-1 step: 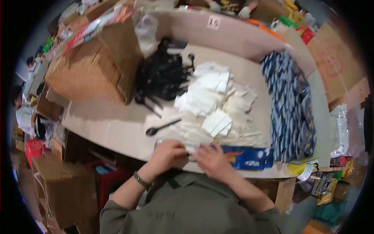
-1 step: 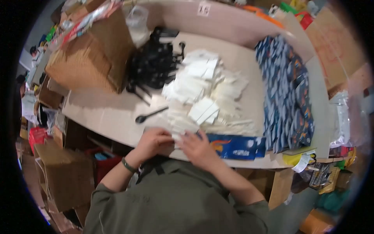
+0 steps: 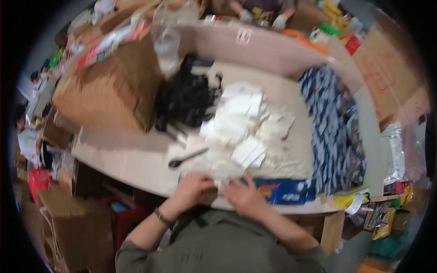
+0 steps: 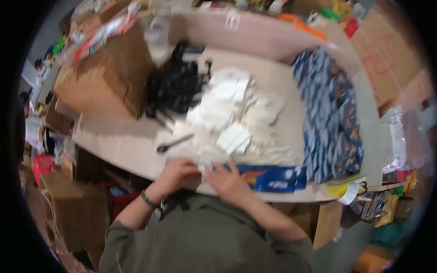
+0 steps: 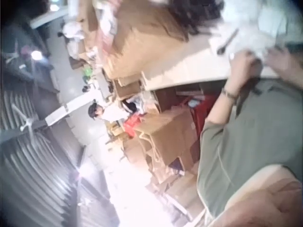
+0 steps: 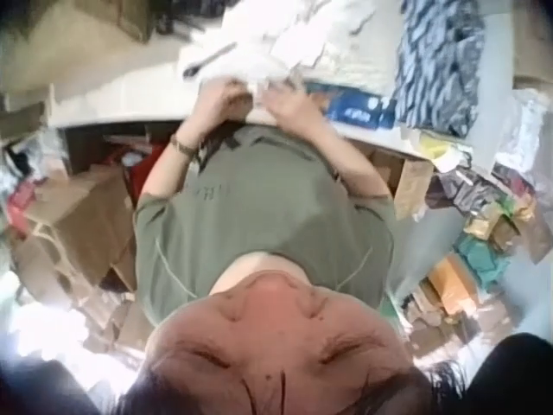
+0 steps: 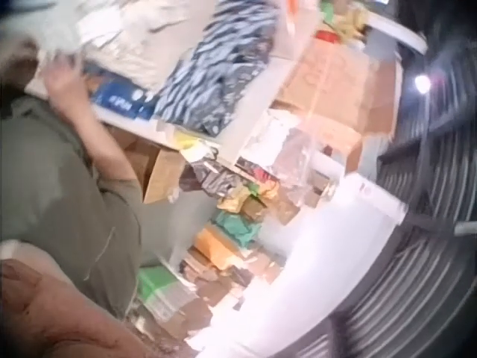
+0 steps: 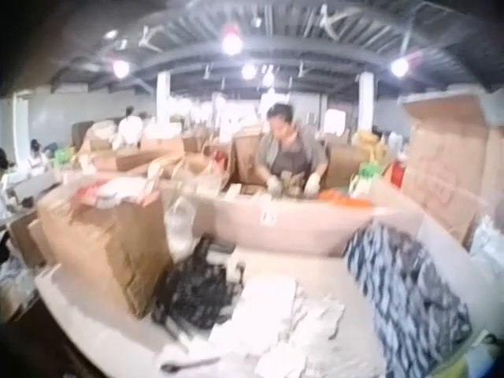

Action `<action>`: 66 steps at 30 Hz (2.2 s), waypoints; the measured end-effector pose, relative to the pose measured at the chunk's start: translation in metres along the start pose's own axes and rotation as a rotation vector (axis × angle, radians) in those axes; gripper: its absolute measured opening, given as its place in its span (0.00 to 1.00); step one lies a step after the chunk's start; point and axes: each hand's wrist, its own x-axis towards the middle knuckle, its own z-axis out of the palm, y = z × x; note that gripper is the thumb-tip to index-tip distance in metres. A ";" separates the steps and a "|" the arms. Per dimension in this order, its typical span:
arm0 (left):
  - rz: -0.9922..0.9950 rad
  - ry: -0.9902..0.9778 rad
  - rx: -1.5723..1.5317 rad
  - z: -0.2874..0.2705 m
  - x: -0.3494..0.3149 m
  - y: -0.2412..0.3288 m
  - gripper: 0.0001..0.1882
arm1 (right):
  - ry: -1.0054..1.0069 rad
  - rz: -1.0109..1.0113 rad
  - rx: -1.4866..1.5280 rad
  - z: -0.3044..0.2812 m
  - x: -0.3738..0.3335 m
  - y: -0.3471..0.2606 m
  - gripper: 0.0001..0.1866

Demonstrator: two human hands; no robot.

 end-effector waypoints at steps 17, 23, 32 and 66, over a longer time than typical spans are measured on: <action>-0.594 0.612 0.721 -0.304 0.087 -0.075 0.10 | 0.053 -0.070 0.026 0.014 0.002 0.005 0.21; -0.668 0.662 0.844 -0.288 0.062 -0.067 0.11 | 0.078 -0.040 0.070 0.007 -0.008 -0.009 0.18; -0.670 0.860 -0.413 -0.138 -0.116 -0.088 0.11 | 0.173 -0.008 0.167 0.001 0.015 0.002 0.21; -0.470 -0.146 -0.488 -0.010 0.010 0.026 0.40 | 0.106 0.190 0.122 -0.014 0.012 -0.013 0.36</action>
